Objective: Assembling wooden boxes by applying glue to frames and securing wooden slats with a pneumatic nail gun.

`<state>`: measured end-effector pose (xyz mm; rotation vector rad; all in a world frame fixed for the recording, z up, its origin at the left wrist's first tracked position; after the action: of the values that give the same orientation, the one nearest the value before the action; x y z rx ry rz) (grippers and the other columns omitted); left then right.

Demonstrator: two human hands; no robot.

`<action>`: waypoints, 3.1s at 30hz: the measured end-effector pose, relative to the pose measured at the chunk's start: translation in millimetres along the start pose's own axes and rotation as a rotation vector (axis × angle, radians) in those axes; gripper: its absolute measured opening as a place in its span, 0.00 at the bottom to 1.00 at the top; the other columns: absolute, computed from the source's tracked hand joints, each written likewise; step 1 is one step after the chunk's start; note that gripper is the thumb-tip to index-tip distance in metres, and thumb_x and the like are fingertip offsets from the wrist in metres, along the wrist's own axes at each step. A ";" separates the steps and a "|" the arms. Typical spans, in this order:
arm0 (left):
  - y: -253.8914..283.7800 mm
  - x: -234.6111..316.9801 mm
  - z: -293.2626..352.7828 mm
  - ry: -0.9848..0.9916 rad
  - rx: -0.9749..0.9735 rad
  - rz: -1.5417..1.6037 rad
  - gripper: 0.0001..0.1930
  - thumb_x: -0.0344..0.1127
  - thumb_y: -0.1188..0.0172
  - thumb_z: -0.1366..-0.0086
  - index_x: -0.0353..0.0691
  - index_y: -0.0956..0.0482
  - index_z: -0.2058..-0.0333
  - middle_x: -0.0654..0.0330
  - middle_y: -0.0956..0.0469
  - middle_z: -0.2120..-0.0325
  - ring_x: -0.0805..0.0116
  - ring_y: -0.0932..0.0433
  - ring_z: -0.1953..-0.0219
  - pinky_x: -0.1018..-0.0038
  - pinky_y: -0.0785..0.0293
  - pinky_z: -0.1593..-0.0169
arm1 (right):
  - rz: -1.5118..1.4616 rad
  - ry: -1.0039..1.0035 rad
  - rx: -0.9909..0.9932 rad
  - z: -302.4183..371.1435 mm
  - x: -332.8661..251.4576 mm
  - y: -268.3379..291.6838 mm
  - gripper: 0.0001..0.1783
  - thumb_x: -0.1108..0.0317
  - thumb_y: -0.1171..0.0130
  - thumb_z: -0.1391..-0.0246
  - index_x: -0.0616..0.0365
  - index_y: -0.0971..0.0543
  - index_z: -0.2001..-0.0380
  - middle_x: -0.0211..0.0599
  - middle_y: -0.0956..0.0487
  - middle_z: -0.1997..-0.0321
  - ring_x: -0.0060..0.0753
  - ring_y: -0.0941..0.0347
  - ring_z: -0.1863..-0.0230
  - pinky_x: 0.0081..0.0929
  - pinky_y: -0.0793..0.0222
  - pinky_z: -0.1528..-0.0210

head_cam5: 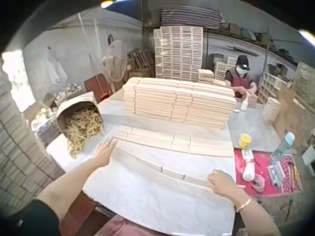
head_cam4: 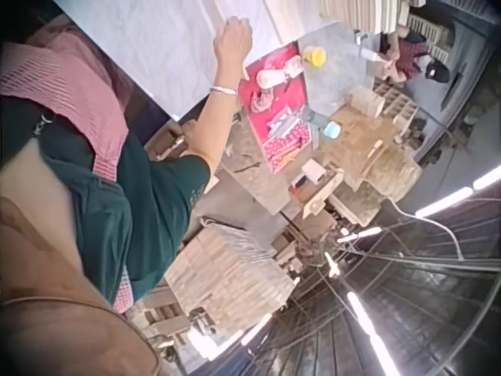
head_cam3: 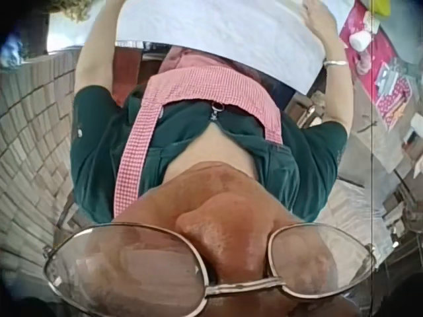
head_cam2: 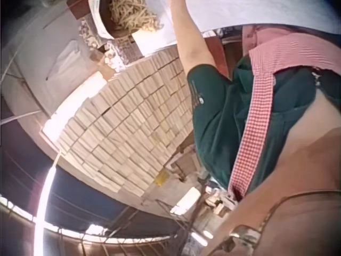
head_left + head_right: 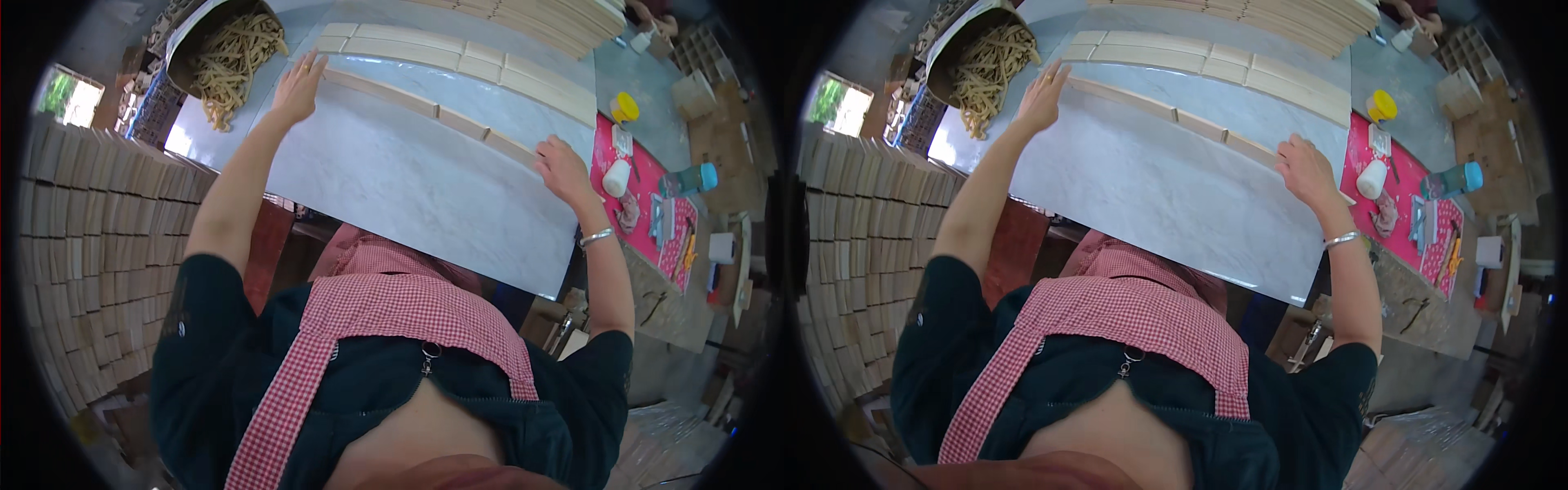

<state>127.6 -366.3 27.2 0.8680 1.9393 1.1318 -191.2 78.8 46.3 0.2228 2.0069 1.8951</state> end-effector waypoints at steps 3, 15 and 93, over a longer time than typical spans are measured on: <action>-1.4 -14.3 -15.9 0.020 -0.088 -0.067 0.27 0.27 0.45 0.37 0.47 0.29 0.38 0.58 0.29 0.37 0.54 0.29 0.39 0.56 0.32 0.38 | 0.021 -0.038 0.022 5.4 -11.5 22.8 0.10 0.63 0.39 0.43 0.52 0.24 0.60 0.40 0.21 0.65 0.51 0.24 0.61 0.43 0.27 0.55; 30.7 10.1 51.8 -0.072 -0.416 0.386 0.14 0.32 0.46 0.37 0.42 0.21 0.52 0.53 0.16 0.61 0.49 0.19 0.59 0.57 0.24 0.54 | 0.143 -0.356 0.068 -28.7 -81.4 -14.8 0.13 0.68 0.44 0.41 0.52 0.23 0.53 0.46 0.15 0.61 0.54 0.19 0.63 0.46 0.25 0.60; 9.8 60.0 135.3 0.005 -0.158 1.487 0.54 0.23 0.29 0.50 0.34 0.53 0.28 0.45 0.28 0.45 0.58 0.22 0.62 0.68 0.22 0.58 | -0.386 0.609 0.271 -68.9 -325.5 -75.3 0.20 0.80 0.36 0.50 0.56 0.17 0.52 0.33 0.23 0.58 0.36 0.29 0.64 0.30 0.31 0.59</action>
<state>211.5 -256.6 -26.9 2.3046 0.9273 1.9597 92.7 -109.1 25.0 -0.7072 2.4546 1.5515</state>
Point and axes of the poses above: each hand's wrist, its own z-axis away from the middle knuckle, its own y-axis out of the back of the hand, x = y × z, the point moved 2 cm from there along -z, towards the middle knuckle
